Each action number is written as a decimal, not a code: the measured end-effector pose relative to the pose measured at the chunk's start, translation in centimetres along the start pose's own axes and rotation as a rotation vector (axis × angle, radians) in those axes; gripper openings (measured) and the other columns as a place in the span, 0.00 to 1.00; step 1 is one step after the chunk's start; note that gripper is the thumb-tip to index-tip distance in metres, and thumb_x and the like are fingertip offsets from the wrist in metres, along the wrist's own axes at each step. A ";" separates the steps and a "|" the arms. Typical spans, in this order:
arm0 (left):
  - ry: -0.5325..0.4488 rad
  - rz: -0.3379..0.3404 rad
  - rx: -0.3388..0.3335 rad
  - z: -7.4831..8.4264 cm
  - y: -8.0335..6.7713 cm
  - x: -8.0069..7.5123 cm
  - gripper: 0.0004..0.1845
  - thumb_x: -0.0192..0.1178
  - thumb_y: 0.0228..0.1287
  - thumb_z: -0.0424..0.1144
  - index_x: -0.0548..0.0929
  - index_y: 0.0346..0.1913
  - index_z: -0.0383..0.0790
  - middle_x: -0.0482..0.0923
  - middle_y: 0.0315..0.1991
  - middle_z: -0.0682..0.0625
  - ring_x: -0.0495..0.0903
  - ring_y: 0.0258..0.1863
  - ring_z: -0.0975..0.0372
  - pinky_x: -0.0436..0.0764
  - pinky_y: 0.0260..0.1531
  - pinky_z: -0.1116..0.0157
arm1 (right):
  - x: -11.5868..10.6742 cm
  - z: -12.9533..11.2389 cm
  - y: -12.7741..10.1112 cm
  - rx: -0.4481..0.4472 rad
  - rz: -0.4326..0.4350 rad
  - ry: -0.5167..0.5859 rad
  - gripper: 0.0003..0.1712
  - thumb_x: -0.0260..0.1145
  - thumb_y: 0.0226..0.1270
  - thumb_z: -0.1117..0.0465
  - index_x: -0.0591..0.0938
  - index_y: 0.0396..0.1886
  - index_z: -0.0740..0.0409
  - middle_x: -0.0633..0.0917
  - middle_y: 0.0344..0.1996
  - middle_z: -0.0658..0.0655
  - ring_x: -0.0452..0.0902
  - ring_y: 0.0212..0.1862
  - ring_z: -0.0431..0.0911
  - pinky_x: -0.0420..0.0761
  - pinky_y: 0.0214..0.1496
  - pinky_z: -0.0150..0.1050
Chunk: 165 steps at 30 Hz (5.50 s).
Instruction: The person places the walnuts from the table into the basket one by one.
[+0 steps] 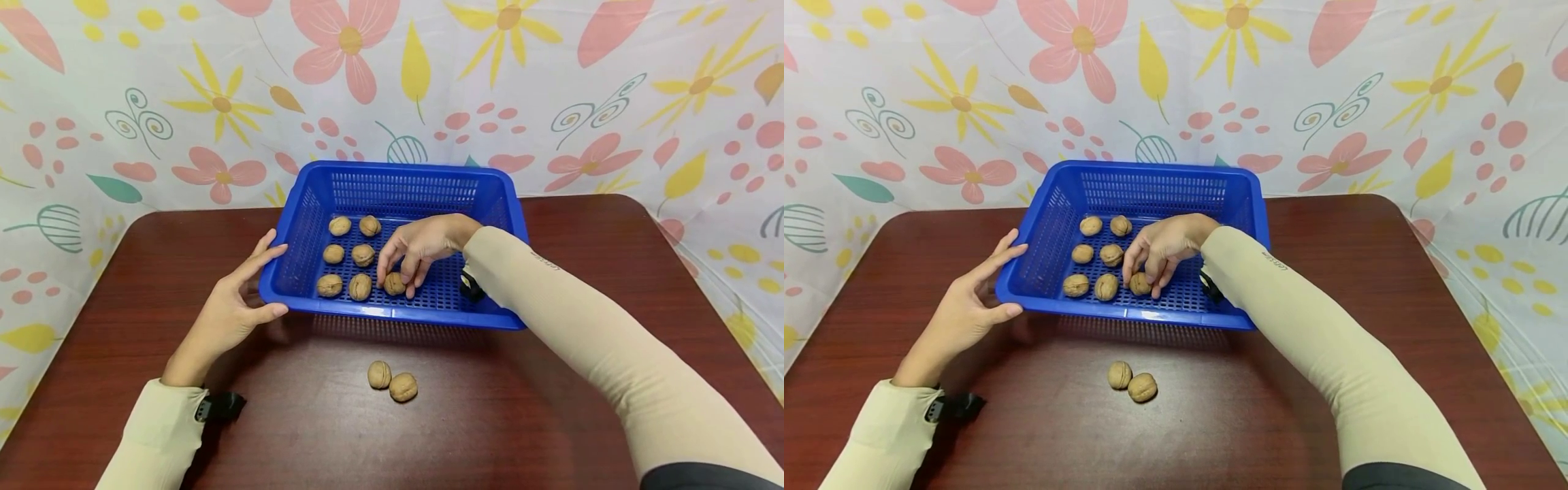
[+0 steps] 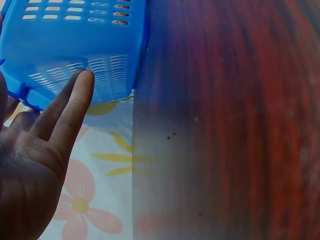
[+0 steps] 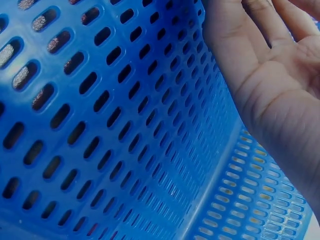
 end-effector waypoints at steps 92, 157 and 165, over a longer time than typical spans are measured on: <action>-0.051 -0.019 -0.005 -0.1 0.1 -0.1 0.43 0.71 0.64 0.26 0.67 0.80 0.41 0.46 0.87 0.52 0.81 0.57 0.68 0.84 0.52 0.74 | 20.9 7.1 -5.0 -0.405 0.569 0.396 0.22 0.67 0.64 0.74 0.80 0.58 0.76 0.89 0.31 0.69 0.86 0.30 0.42 0.87 0.28 0.36; -0.039 -0.015 0.011 -0.2 0.1 -0.2 0.41 0.71 0.64 0.26 0.68 0.79 0.42 0.46 0.87 0.48 0.82 0.55 0.73 0.84 0.50 0.75 | -0.1 -0.1 -1.8 -0.072 0.656 0.585 0.26 0.55 0.75 0.77 0.75 0.70 0.63 0.79 0.56 0.60 0.89 0.46 0.51 0.83 0.66 0.49; -0.017 -0.014 0.013 -0.2 0.1 -0.1 0.41 0.71 0.65 0.27 0.68 0.80 0.43 0.46 0.87 0.52 0.81 0.56 0.73 0.83 0.50 0.76 | -0.2 0.8 -0.9 0.018 0.632 0.560 0.27 0.54 0.74 0.78 0.75 0.70 0.61 0.79 0.57 0.61 0.88 0.50 0.54 0.86 0.59 0.44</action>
Point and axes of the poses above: each hand's wrist, its own y-axis towards the middle knuckle, its own x-axis out of the palm, z = x × y, the point moved 3 cm from there along y, towards the middle knuckle
